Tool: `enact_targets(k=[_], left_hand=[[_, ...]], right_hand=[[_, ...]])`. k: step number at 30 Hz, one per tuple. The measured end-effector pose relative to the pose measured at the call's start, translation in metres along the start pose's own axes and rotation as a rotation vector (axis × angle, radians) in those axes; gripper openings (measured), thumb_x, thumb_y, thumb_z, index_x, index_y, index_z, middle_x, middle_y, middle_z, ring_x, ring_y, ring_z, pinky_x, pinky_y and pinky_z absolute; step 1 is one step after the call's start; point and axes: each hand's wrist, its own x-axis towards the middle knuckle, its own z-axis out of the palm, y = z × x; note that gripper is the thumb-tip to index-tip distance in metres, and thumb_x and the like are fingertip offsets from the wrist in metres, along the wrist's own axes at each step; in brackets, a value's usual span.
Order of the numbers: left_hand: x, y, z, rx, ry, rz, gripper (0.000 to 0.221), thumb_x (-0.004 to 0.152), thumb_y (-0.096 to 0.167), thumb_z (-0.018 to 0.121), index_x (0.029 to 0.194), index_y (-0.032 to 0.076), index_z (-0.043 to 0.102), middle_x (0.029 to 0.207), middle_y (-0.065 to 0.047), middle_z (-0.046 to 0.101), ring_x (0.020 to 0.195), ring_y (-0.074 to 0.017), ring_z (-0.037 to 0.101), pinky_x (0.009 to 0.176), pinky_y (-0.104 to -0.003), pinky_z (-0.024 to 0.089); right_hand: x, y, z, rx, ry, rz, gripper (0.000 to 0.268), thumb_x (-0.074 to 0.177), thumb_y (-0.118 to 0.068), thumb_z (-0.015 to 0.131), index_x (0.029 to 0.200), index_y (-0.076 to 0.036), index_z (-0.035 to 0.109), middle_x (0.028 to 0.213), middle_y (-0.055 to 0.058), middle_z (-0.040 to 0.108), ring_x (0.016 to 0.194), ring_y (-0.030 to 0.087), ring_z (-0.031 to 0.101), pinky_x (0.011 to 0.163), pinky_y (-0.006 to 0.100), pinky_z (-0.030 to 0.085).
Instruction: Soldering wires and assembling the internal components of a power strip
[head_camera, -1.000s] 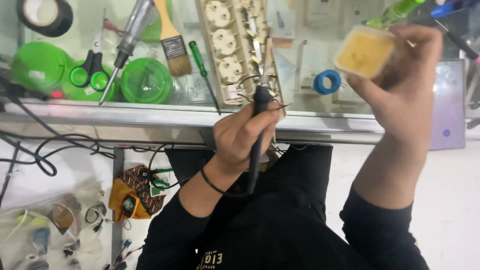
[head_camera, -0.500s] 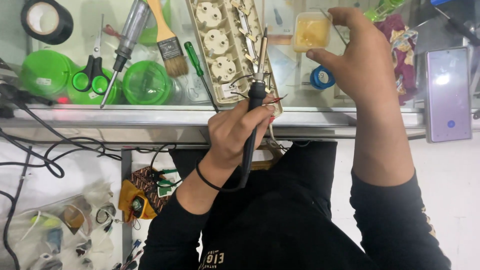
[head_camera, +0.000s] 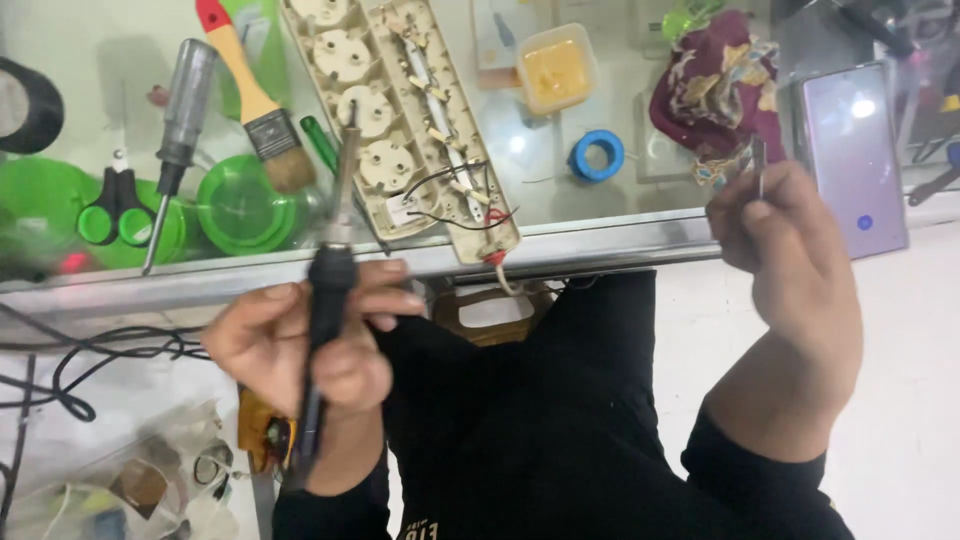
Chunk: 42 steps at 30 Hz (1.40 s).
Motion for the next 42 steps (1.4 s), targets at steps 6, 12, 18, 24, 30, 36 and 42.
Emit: enact_targets(k=[6,12,18,24,30,36,42], left_hand=[[0.002,0.004,-0.028,0.042,0.188,-0.317,0.038,0.107,0.024,0.060,0.136,0.008,0.041,0.103,-0.041,0.061,0.089,-0.0432,0.073,0.045,-0.033,0.058],[0.010,-0.007,-0.035,0.228,0.273,-0.290,0.042,0.107,0.040,0.059,0.131,0.010,0.041,0.087,-0.035,0.060,0.059,-0.0340,0.063,0.044,-0.034,0.050],[0.011,-0.020,-0.048,-0.050,0.184,-0.257,0.034,0.108,0.022,0.059,0.134,0.010,0.040,0.097,-0.039,0.064,0.072,-0.0351,0.072,0.046,-0.033,0.059],[0.017,-0.044,-0.056,-0.092,0.269,-0.295,0.036,0.104,0.025,0.067,0.129,0.009,0.047,0.100,-0.034,0.066,0.067,-0.0272,0.068,0.048,-0.027,0.052],[0.014,-0.047,-0.062,-0.138,0.383,-0.222,0.024,0.106,0.029,0.067,0.118,0.020,0.048,0.072,-0.003,0.037,0.048,-0.0127,0.035,0.042,-0.024,0.031],[0.007,-0.048,-0.059,-0.116,0.430,-0.204,0.040,0.109,0.030,0.062,0.141,0.011,0.047,0.067,-0.015,0.049,0.048,-0.0192,0.044,0.040,-0.030,0.038],[0.007,-0.048,-0.059,-0.050,0.422,-0.270,0.043,0.097,0.028,0.078,0.126,0.008,0.052,0.073,-0.013,0.055,0.047,-0.0169,0.049,0.036,-0.025,0.035]], right_hand=[[-0.007,-0.005,0.023,-0.293,-0.068,-0.038,0.023,0.110,-0.005,0.047,0.123,0.002,0.066,0.089,0.007,0.059,0.077,0.017,0.055,0.078,0.028,0.046],[0.012,0.008,0.006,-0.762,0.047,-0.202,0.032,0.103,0.005,0.072,0.135,0.006,0.073,0.117,0.018,0.057,0.114,0.034,0.058,0.096,0.043,0.050],[0.036,0.033,0.002,-1.042,0.191,-0.240,0.033,0.099,-0.004,0.087,0.131,0.000,0.078,0.121,0.020,0.073,0.105,0.040,0.061,0.085,0.047,0.047],[0.024,0.015,0.038,-0.871,0.256,-0.438,0.014,0.109,0.014,0.082,0.112,0.006,0.071,0.115,0.019,0.061,0.118,0.038,0.051,0.104,0.046,0.037],[0.044,0.007,0.072,-0.899,0.056,-0.632,0.020,0.107,-0.007,0.080,0.125,-0.010,0.076,0.113,0.011,0.061,0.093,0.032,0.050,0.082,0.045,0.036],[0.070,0.002,0.065,-1.189,0.069,-0.801,0.013,0.108,-0.020,0.089,0.104,-0.025,0.078,0.114,0.005,0.064,0.093,0.031,0.051,0.077,0.041,0.033],[0.078,0.013,0.061,-0.757,-0.061,-0.789,0.009,0.107,0.007,0.063,0.108,0.000,0.058,0.127,0.018,0.070,0.132,0.045,0.064,0.102,0.052,0.038]])
